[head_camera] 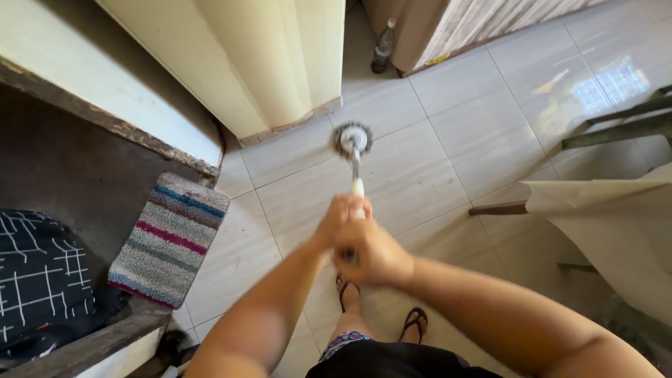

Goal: Mopping the tiled floor in a dining/kitchen area using a spin mop.

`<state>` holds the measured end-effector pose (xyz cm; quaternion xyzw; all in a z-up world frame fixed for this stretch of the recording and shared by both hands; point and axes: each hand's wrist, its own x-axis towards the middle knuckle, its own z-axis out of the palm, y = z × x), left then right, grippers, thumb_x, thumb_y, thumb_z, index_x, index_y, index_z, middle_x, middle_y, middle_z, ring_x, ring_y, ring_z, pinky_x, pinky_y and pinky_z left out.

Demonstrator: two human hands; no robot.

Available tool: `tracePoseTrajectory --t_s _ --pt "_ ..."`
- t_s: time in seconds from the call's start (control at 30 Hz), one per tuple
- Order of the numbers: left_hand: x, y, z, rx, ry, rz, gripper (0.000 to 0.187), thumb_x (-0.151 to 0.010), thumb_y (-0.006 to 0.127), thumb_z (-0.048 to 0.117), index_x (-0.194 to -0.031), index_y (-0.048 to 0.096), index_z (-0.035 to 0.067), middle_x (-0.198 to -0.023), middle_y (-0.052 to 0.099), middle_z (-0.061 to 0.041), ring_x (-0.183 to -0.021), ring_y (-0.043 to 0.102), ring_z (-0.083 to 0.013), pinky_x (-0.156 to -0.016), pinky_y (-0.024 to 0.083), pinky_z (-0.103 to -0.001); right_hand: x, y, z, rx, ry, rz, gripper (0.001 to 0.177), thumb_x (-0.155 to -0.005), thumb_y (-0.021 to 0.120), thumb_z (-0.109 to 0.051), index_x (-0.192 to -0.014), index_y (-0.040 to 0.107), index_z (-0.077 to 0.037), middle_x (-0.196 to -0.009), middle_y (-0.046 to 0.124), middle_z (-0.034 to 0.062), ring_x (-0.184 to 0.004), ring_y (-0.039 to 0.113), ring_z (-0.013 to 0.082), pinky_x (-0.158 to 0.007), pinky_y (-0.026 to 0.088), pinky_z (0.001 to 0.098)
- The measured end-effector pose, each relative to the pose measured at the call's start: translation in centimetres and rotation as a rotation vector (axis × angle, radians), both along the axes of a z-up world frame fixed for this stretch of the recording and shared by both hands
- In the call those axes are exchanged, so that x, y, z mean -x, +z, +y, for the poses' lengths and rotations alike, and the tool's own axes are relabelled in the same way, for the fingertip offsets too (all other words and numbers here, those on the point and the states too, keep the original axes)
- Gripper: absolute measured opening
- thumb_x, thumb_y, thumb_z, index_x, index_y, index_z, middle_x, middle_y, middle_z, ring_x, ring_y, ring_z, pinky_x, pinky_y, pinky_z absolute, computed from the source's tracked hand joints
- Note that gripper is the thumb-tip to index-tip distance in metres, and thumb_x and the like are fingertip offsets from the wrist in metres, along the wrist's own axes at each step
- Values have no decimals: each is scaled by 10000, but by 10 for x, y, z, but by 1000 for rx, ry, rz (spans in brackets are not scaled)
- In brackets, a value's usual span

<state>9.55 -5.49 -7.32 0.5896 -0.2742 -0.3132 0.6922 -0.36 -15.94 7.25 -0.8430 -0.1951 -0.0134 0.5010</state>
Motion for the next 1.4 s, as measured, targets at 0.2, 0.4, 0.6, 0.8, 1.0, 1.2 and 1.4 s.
tracePoseTrajectory --t_s 0.2,0.4,0.6,0.8,1.0,1.2,1.4 --pt "-52 -79 -82 -34 2 -18 282 -986 524 238 -805 632 51 -777 601 -46 -750 564 -152 -683 488 -332 -38 -56 -59 59 -125 -134 104 -783 699 -36 -884 682 -47 -850 671 129 -828 613 369 -761 499 434" --pt "54 8 -66 -103 -84 -6 435 -1030 486 296 -706 653 59 -686 645 -72 -667 612 -181 -636 516 -345 72 -30 -63 55 -80 -35 156 -729 745 -57 -708 594 -89 -791 619 95 -802 594 324 -765 475 436" --pt "134 55 -42 -49 -35 -506 351 -1071 514 230 -796 652 63 -915 650 -93 -909 583 -319 -780 557 -374 127 19 -54 9 97 36 208 -807 779 -104 -752 578 -98 -841 607 80 -892 583 315 -851 483 437" --pt "70 -30 -124 -14 -134 357 364 -994 519 258 -725 608 27 -720 620 -84 -667 614 -202 -664 534 -345 86 -44 -98 69 -165 -10 150 -720 744 -57 -714 598 -87 -795 615 104 -826 605 331 -800 486 441" --pt "8 -84 -236 -20 -159 427 370 -1014 461 264 -757 622 53 -763 618 -52 -742 555 -168 -744 469 -333 39 -94 -181 166 -344 -122 127 -725 720 -29 -741 600 -68 -814 629 104 -833 613 327 -815 499 442" --pt "95 -27 -221 -127 -182 113 395 -999 481 255 -706 645 46 -752 642 -114 -749 592 -227 -734 500 -379 126 -63 -187 130 -308 -59 173 -708 748 -50 -697 581 -92 -758 587 87 -772 563 329 -723 461 442" --pt "189 59 -179 -145 -199 51 400 -1063 440 268 -769 627 70 -865 641 -60 -872 599 -234 -815 543 -400 202 6 -177 -40 -34 28 219 -783 794 -89 -762 577 -105 -853 606 80 -877 592 318 -819 488 437"
